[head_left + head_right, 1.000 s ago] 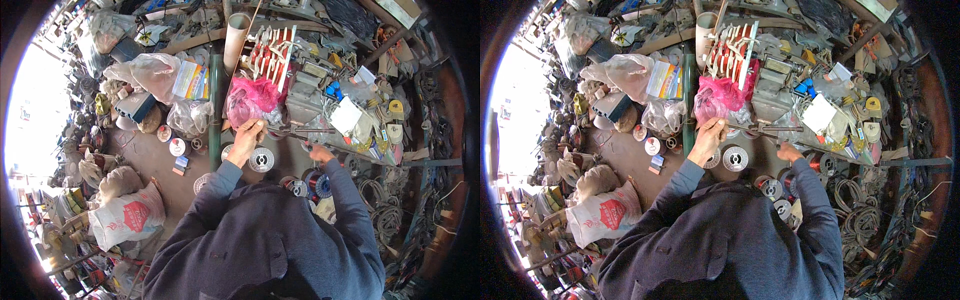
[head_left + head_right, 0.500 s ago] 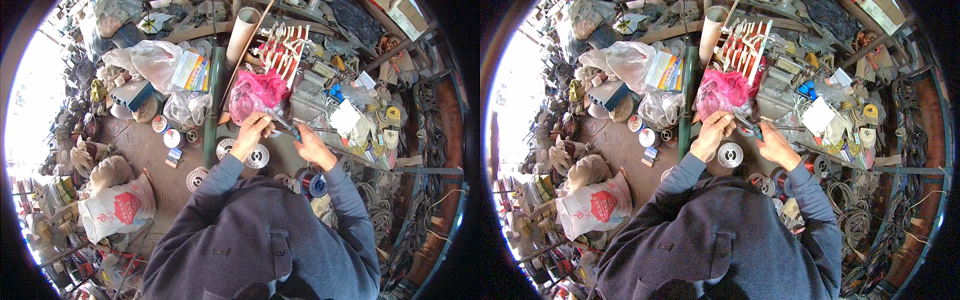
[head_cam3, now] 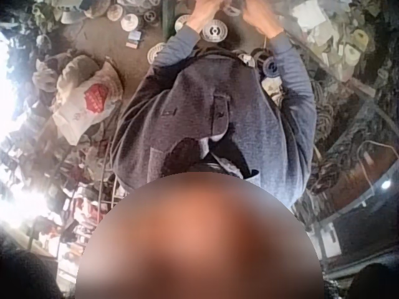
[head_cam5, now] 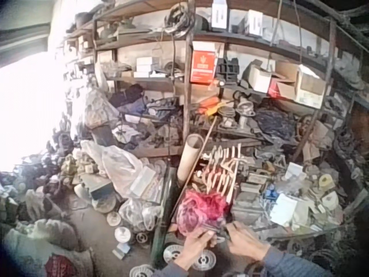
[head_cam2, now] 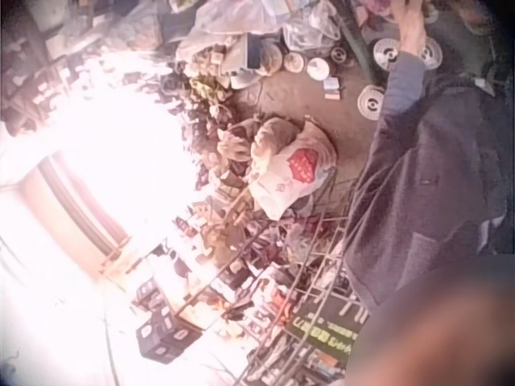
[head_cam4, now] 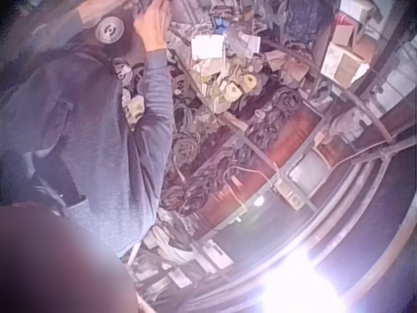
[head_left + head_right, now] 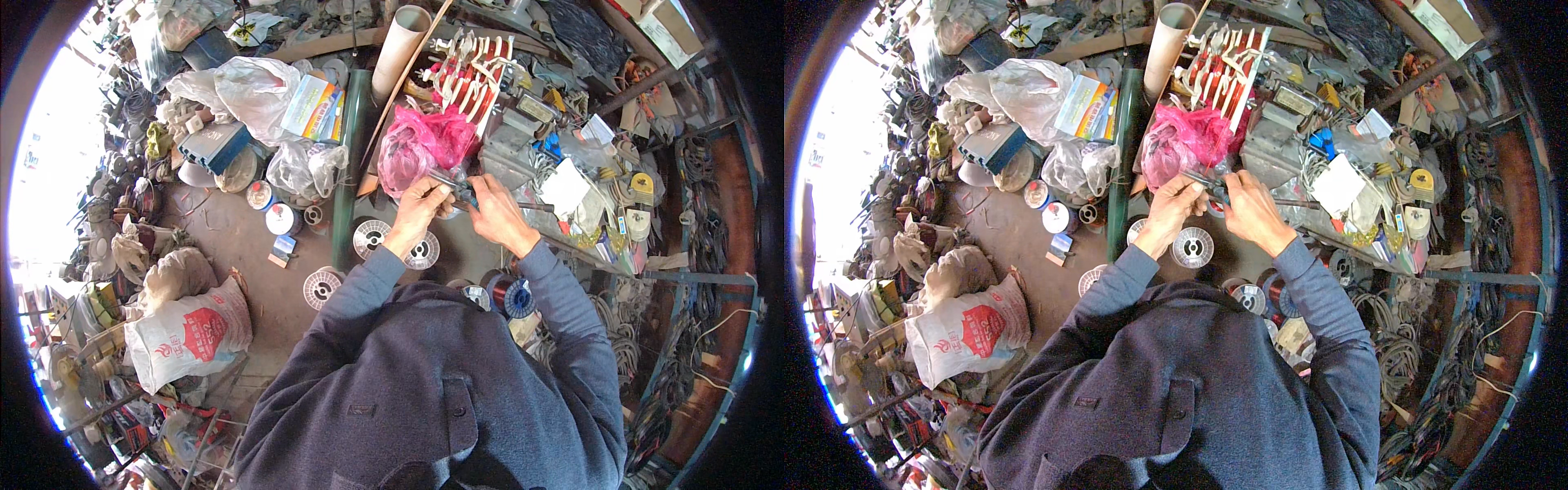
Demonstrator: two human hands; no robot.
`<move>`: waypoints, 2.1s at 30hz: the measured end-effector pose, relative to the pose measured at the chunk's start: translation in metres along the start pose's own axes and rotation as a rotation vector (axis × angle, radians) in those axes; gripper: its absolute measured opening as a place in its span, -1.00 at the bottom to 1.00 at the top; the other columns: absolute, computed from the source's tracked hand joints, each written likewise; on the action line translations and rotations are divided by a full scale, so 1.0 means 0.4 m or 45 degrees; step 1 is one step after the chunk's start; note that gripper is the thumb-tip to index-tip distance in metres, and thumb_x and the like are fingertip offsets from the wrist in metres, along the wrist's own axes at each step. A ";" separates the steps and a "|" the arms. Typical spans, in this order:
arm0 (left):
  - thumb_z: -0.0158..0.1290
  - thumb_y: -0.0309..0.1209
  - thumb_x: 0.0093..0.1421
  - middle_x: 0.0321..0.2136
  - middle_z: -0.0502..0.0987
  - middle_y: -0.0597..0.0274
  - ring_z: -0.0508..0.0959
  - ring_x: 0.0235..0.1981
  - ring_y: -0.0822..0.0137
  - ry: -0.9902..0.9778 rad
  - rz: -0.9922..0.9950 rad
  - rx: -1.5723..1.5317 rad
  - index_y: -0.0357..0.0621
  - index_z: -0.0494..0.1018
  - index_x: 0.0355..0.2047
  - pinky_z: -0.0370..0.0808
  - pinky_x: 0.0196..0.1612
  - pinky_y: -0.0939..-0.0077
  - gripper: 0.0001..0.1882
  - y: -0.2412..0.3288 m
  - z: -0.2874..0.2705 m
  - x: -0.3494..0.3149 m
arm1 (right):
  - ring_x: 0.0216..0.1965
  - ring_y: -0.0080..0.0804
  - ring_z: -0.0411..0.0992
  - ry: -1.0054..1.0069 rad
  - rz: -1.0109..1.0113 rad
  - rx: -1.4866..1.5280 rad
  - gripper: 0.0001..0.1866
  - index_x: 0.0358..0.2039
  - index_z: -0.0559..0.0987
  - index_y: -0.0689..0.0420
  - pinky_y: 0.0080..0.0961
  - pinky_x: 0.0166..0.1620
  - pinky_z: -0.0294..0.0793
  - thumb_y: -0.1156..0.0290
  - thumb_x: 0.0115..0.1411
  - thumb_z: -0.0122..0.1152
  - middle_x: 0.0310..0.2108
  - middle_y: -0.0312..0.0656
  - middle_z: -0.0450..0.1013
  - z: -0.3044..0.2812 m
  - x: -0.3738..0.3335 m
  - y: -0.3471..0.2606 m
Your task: The person assembles a red and white ribbed electrical component by inserting small metal pins into its slots and securing them with pliers. The person repeatedly picks up pins, places them into the component, and uses pliers to crimp or tighten them.
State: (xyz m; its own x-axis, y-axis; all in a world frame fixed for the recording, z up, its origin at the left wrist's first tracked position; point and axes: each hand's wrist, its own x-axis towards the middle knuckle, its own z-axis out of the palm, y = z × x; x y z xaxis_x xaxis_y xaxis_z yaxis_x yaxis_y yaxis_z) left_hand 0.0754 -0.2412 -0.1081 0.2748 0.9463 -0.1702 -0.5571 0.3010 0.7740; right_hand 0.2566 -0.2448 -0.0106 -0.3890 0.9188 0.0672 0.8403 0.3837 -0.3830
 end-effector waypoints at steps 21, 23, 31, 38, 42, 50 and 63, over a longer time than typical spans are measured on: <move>0.11 -0.38 0.39 -0.50 0.58 0.28 0.56 -0.50 0.46 0.025 0.001 0.028 -0.23 0.52 -0.26 0.51 -0.40 0.56 -0.84 -0.011 0.000 0.004 | -0.13 0.21 0.52 -0.098 0.012 -0.075 -0.62 -0.06 0.51 0.29 0.01 -0.07 0.52 0.47 0.10 0.30 -0.20 0.16 0.51 0.004 0.014 0.024; 0.11 -0.38 0.39 -0.49 0.58 0.27 0.56 -0.49 0.45 0.022 -0.002 0.029 -0.24 0.52 -0.26 0.52 -0.40 0.56 -0.84 -0.011 -0.001 0.004 | -0.15 0.22 0.52 -0.105 0.013 -0.079 -0.64 -0.08 0.50 0.28 0.02 -0.08 0.52 0.46 0.10 0.30 -0.21 0.16 0.51 0.003 0.015 0.026; 0.11 -0.38 0.39 -0.47 0.59 0.23 0.57 -0.49 0.42 0.006 -0.007 0.012 -0.26 0.52 -0.25 0.53 -0.39 0.53 -0.83 -0.016 -0.007 0.008 | -0.14 0.23 0.52 -0.113 0.025 -0.075 -0.68 -0.14 0.48 0.27 0.03 -0.09 0.52 0.46 0.10 0.30 -0.23 0.15 0.50 0.004 0.018 0.028; 0.11 -0.39 0.39 -0.46 0.59 0.24 0.57 -0.48 0.42 0.000 -0.010 0.018 -0.26 0.52 -0.25 0.53 -0.38 0.53 -0.84 -0.013 -0.010 0.008 | -0.13 0.23 0.51 -0.151 0.032 -0.097 -0.67 -0.13 0.48 0.27 0.03 -0.10 0.53 0.45 0.10 0.30 -0.18 0.14 0.49 0.000 0.024 0.029; 0.12 -0.39 0.39 -0.45 0.60 0.24 0.58 -0.47 0.43 0.010 -0.021 0.014 -0.25 0.52 -0.25 0.53 -0.37 0.54 -0.84 -0.012 -0.008 0.007 | -0.12 0.23 0.51 -0.165 0.045 -0.105 -0.65 -0.09 0.48 0.26 0.04 -0.08 0.54 0.42 0.12 0.30 -0.14 0.14 0.49 -0.001 0.024 0.029; 0.12 -0.39 0.39 -0.45 0.60 0.24 0.59 -0.45 0.44 -0.002 -0.033 -0.006 -0.25 0.52 -0.25 0.54 -0.36 0.55 -0.84 -0.012 -0.009 0.008 | -0.11 0.23 0.51 -0.185 0.060 -0.100 -0.63 -0.08 0.49 0.25 0.04 -0.07 0.54 0.43 0.11 0.29 -0.13 0.13 0.49 0.000 0.026 0.033; 0.12 -0.40 0.39 -0.41 0.60 0.25 0.61 -0.44 0.43 0.001 -0.035 0.016 -0.25 0.52 -0.24 0.57 -0.35 0.53 -0.85 -0.014 -0.005 0.009 | -0.12 0.21 0.52 -0.178 0.059 -0.081 -0.64 -0.09 0.49 0.25 0.02 -0.08 0.54 0.49 0.07 0.26 -0.17 0.11 0.49 -0.010 0.023 0.029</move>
State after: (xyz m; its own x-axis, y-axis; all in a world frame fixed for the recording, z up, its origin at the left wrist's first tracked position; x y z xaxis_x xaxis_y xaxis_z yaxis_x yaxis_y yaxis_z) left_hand 0.0778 -0.2391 -0.1143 0.2896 0.9377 -0.1922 -0.5396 0.3258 0.7763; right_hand 0.2644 -0.2313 -0.0110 -0.3946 0.9154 -0.0800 0.8789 0.3506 -0.3235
